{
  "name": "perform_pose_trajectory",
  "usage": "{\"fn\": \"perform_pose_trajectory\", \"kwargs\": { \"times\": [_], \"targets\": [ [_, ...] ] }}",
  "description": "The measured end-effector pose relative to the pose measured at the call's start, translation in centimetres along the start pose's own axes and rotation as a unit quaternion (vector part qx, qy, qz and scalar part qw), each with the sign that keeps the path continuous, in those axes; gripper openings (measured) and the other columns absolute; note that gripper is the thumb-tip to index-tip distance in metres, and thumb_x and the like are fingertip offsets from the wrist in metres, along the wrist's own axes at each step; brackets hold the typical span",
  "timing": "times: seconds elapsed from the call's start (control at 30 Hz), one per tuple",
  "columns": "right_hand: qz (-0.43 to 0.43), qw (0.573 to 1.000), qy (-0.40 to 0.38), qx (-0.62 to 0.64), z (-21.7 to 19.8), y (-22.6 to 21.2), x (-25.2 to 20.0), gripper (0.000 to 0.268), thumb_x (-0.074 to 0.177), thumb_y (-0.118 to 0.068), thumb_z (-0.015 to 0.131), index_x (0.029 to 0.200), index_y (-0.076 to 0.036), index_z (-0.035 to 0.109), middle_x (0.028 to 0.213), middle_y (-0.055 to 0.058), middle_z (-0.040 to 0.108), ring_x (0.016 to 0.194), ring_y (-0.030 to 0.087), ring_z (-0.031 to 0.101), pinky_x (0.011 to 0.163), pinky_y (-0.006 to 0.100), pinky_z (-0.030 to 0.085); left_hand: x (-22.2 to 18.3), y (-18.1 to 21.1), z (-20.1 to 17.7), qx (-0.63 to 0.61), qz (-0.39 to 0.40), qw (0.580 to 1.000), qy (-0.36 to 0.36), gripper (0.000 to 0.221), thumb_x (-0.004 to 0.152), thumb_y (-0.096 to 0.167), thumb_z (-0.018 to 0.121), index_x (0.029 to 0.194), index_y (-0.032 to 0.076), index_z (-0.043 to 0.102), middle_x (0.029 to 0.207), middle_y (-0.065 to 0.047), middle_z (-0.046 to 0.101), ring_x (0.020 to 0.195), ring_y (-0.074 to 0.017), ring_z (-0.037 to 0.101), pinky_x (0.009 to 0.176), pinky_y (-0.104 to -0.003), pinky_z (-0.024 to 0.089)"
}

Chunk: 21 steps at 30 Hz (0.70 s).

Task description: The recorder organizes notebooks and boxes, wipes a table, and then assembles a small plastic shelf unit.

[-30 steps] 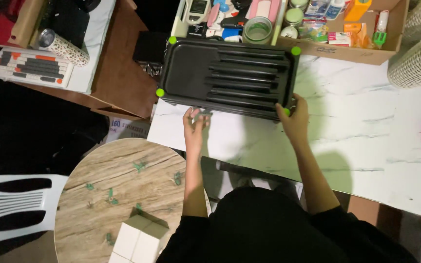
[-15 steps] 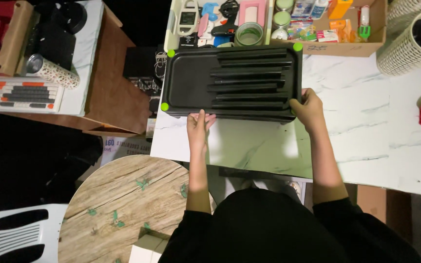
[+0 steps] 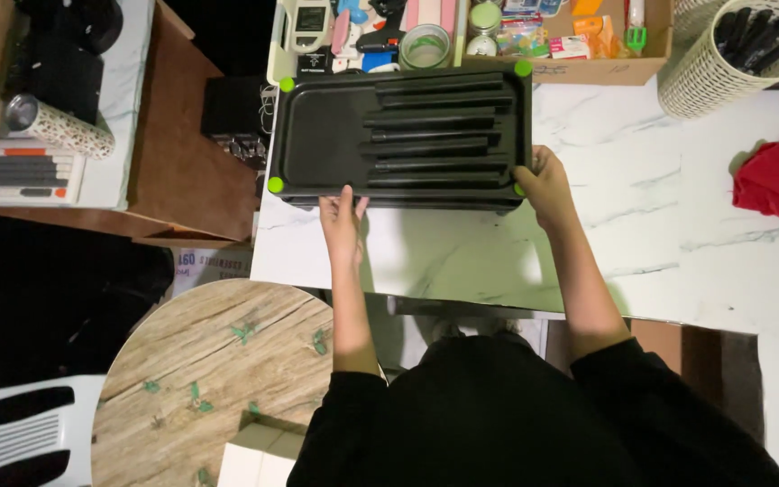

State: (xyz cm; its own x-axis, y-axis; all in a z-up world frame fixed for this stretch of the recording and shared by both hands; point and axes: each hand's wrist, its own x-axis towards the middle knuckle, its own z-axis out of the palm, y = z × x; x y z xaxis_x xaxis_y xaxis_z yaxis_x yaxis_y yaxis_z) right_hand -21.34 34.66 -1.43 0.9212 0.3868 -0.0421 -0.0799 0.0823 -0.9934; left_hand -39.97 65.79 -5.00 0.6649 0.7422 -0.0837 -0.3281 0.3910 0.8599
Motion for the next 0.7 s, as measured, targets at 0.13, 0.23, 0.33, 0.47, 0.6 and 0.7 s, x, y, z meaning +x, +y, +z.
{"fn": "perform_pose_trajectory", "kwargs": {
  "times": [0.13,0.23,0.33,0.47,0.6,0.7],
  "targets": [
    [-0.010,1.000,-0.011,-0.005,-0.2,0.3,0.3,0.030,0.089,0.002,0.059,0.118,0.001,0.056,0.099,0.004,0.066,0.085,0.010,0.062,0.074,0.023,0.051,-0.7,0.9,1.1,0.017,-0.010,1.000,0.021,0.011,0.100,0.015,0.062,0.108,0.014,0.055,0.097,0.003,0.052,0.090,-0.0085,0.052,0.099,-0.044,0.054],
    [-0.018,1.000,-0.023,-0.006,-0.3,0.4,0.2,0.031,0.088,0.002,0.060,0.119,0.001,0.055,0.098,0.005,0.066,0.084,0.009,0.062,0.072,0.023,0.051,-0.1,-0.7,-0.3,0.003,0.016,1.000,0.010,0.011,0.103,0.016,0.063,0.106,0.013,0.052,0.102,0.003,0.054,0.096,-0.0099,0.053,0.098,-0.044,0.053],
    [-0.012,0.999,-0.032,0.003,-0.1,0.3,0.3,0.029,0.089,0.002,0.059,0.118,0.001,0.053,0.094,0.005,0.065,0.080,0.009,0.060,0.069,0.023,0.049,0.5,-1.8,-1.1,0.012,0.036,0.999,0.015,0.013,0.107,0.016,0.063,0.105,0.012,0.051,0.104,0.002,0.055,0.097,-0.0115,0.053,0.100,-0.045,0.053],
    [-0.004,1.000,-0.028,0.003,-0.3,0.3,0.0,0.029,0.090,0.003,0.059,0.118,0.000,0.053,0.092,0.004,0.064,0.076,0.008,0.056,0.065,0.023,0.044,-0.4,-0.5,0.5,0.000,0.039,0.999,0.014,0.018,0.104,0.014,0.061,0.121,0.015,0.054,0.119,0.003,0.059,0.111,-0.0122,0.055,0.101,-0.044,0.048],
    [-0.021,0.998,-0.034,0.038,-0.8,0.2,0.0,0.032,0.090,0.004,0.056,0.121,-0.001,0.053,0.096,0.003,0.063,0.078,0.009,0.057,0.066,0.023,0.045,-1.0,2.0,2.7,0.023,0.043,0.999,0.012,0.044,0.099,0.013,0.061,0.141,0.022,0.049,0.135,0.008,0.057,0.123,-0.0098,0.053,0.102,-0.040,0.043],
    [-0.021,0.996,-0.041,0.071,-2.2,-0.1,-0.5,0.033,0.091,0.004,0.055,0.124,-0.001,0.054,0.105,0.006,0.066,0.088,0.012,0.063,0.076,0.025,0.051,-1.1,2.1,3.6,0.051,0.064,0.997,0.007,0.042,0.102,0.015,0.065,0.141,0.017,0.053,0.131,0.004,0.062,0.118,-0.0118,0.056,0.097,-0.035,0.047]
  ]
}}
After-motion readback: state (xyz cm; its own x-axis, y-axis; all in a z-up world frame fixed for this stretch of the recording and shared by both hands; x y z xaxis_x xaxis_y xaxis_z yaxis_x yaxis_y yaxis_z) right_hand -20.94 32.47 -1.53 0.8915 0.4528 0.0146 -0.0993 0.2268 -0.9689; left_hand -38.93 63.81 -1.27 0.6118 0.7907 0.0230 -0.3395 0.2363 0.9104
